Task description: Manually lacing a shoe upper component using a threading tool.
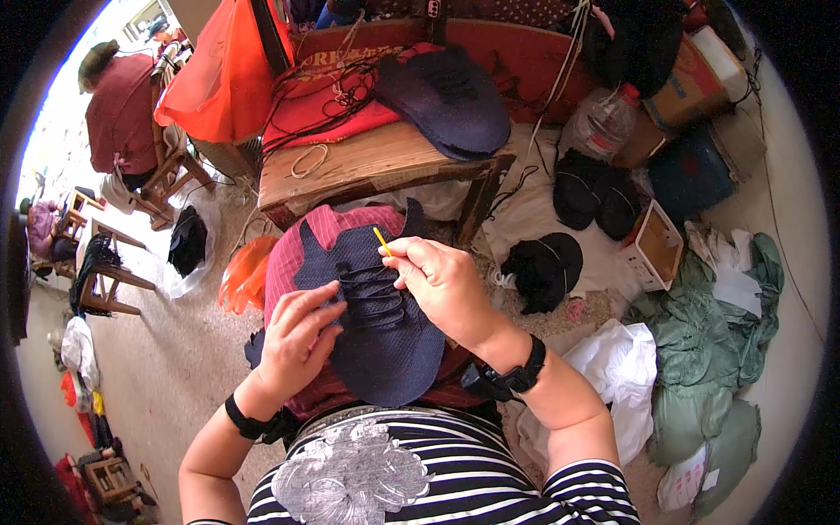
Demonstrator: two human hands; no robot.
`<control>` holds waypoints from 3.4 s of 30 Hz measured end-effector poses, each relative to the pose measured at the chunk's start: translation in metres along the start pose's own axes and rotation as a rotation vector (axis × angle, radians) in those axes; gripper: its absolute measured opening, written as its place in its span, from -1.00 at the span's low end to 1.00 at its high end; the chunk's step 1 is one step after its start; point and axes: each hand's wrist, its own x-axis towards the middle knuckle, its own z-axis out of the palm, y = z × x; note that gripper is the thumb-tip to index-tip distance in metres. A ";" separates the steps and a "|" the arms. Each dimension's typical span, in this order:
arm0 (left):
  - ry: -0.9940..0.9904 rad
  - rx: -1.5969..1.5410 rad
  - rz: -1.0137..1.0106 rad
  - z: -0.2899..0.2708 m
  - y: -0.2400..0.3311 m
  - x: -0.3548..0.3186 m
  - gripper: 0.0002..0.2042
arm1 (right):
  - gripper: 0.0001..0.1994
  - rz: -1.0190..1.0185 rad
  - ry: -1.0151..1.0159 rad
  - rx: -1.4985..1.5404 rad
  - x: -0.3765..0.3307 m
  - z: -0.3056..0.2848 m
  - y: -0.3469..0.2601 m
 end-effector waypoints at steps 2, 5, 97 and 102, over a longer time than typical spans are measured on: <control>-0.068 0.029 0.016 0.003 0.002 -0.002 -0.58 | -0.86 -0.022 0.014 -0.037 0.001 0.000 0.002; -0.052 -0.023 -0.003 0.007 0.000 -0.005 -0.58 | -0.80 -0.203 0.044 -0.244 0.003 -0.002 0.006; -0.169 0.262 0.061 -0.001 -0.004 0.090 -0.73 | -0.93 0.151 -0.625 -0.108 0.055 -0.050 0.011; -0.374 0.253 0.212 0.005 -0.017 0.101 -0.73 | -0.91 0.203 -0.673 -0.105 0.058 -0.048 0.012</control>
